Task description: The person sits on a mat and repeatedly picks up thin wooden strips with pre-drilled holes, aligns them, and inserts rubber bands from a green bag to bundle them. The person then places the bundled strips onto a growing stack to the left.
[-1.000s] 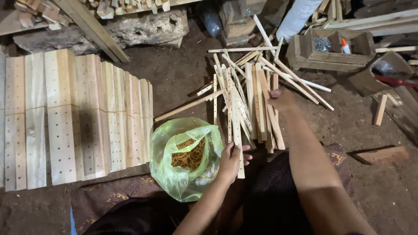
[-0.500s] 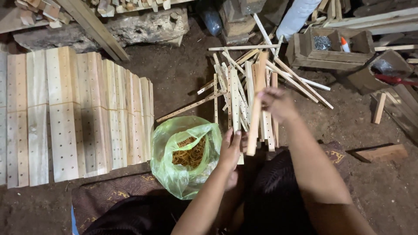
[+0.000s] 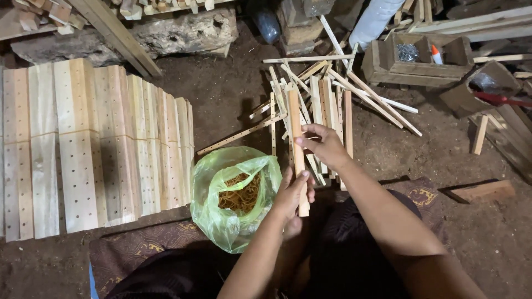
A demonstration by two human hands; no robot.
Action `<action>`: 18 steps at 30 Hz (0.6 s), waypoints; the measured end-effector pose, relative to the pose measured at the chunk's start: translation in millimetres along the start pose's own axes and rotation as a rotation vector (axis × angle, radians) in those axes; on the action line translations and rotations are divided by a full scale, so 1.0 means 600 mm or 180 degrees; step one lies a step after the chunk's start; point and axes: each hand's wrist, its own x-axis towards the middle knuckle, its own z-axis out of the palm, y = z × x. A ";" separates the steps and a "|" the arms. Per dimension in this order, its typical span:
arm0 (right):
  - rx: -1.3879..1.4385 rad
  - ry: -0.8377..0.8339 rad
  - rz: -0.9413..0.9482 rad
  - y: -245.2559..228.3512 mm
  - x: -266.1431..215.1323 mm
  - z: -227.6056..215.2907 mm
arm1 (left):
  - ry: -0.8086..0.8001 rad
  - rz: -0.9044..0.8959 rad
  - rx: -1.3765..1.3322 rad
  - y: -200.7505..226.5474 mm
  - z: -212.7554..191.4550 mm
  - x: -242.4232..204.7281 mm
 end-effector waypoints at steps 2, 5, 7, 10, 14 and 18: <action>-0.0676 0.0058 -0.0160 -0.001 0.002 -0.009 | 0.0217 -0.0554 0.0234 0.019 -0.002 -0.009; -0.2667 0.0450 -0.0426 0.054 0.056 -0.055 | 0.0425 -0.0522 0.0308 0.018 0.006 -0.012; -0.3771 0.0002 -0.0148 0.010 0.024 -0.034 | 0.0497 -0.0533 0.0467 0.036 0.013 -0.020; -0.4797 -0.0271 0.0117 0.054 0.060 -0.036 | 0.0655 -0.0481 0.0646 0.030 0.011 -0.013; -0.4672 -0.0099 0.0200 0.174 0.153 -0.060 | 0.0797 -0.0285 0.0680 0.027 0.003 -0.011; -0.2717 -0.0107 0.0503 0.083 0.076 -0.073 | 0.0761 -0.0393 0.0597 0.044 -0.006 -0.002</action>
